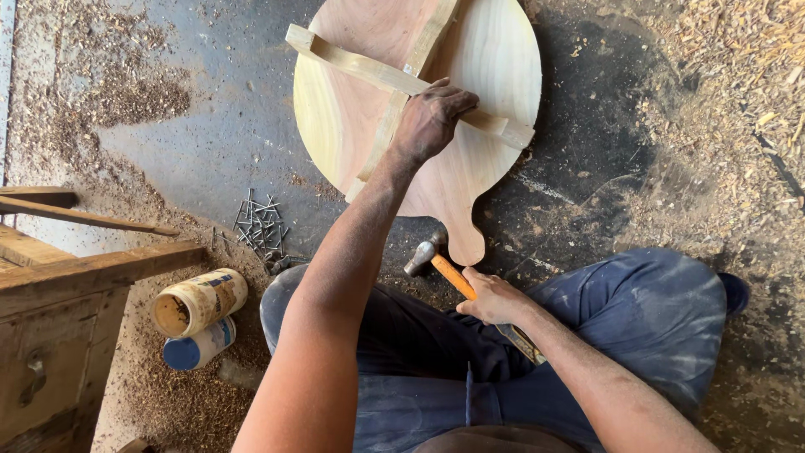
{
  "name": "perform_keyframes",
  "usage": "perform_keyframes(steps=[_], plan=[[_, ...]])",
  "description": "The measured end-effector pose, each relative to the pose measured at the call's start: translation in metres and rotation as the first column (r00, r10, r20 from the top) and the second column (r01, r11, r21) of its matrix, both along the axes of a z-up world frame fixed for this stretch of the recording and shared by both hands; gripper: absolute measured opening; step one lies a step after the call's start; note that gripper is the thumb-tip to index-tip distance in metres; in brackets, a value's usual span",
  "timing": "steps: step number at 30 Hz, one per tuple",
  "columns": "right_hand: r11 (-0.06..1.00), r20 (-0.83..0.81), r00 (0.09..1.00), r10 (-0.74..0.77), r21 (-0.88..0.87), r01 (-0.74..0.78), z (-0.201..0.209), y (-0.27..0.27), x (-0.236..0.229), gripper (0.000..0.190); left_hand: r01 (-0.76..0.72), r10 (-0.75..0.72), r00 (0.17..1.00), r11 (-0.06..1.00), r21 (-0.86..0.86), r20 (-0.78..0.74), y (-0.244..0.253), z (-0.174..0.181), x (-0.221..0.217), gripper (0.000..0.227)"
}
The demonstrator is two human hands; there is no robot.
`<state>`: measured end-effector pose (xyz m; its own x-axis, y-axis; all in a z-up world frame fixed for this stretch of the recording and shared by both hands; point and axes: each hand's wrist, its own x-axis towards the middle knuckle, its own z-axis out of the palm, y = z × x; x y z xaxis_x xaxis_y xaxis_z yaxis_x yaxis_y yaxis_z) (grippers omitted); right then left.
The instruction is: The person attaches a cross-shaped wooden brace to a round wooden board with a handle by hammering nails through the brace and into the board.
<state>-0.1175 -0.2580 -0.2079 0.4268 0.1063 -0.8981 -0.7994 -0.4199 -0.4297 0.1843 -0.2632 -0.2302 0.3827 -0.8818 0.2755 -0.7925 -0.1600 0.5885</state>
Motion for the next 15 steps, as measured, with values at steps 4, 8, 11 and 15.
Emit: perform_keyframes(steps=[4,8,11,15], plan=[[0.987,0.21,0.967,0.144,-0.105,-0.124,-0.004,0.001,-0.001,0.076,0.014,-0.015,0.999,1.0,0.013,0.04,-0.002,-0.007,0.003,0.018],[0.993,0.167,0.982,0.088,-0.097,-0.073,0.007,-0.003,-0.003,0.074,0.038,-0.038,0.996,0.999,0.001,0.082,-0.003,-0.017,0.006,0.02],[0.992,0.189,0.977,0.102,-0.097,-0.085,0.024,-0.009,-0.007,0.072,0.021,-0.022,0.996,1.0,0.016,0.082,-0.006,-0.024,0.005,0.018],[0.996,0.315,0.949,0.031,-0.094,-0.002,0.062,-0.025,-0.022,0.077,0.034,-0.033,0.995,0.999,-0.011,0.098,-0.005,-0.025,0.007,0.02]])
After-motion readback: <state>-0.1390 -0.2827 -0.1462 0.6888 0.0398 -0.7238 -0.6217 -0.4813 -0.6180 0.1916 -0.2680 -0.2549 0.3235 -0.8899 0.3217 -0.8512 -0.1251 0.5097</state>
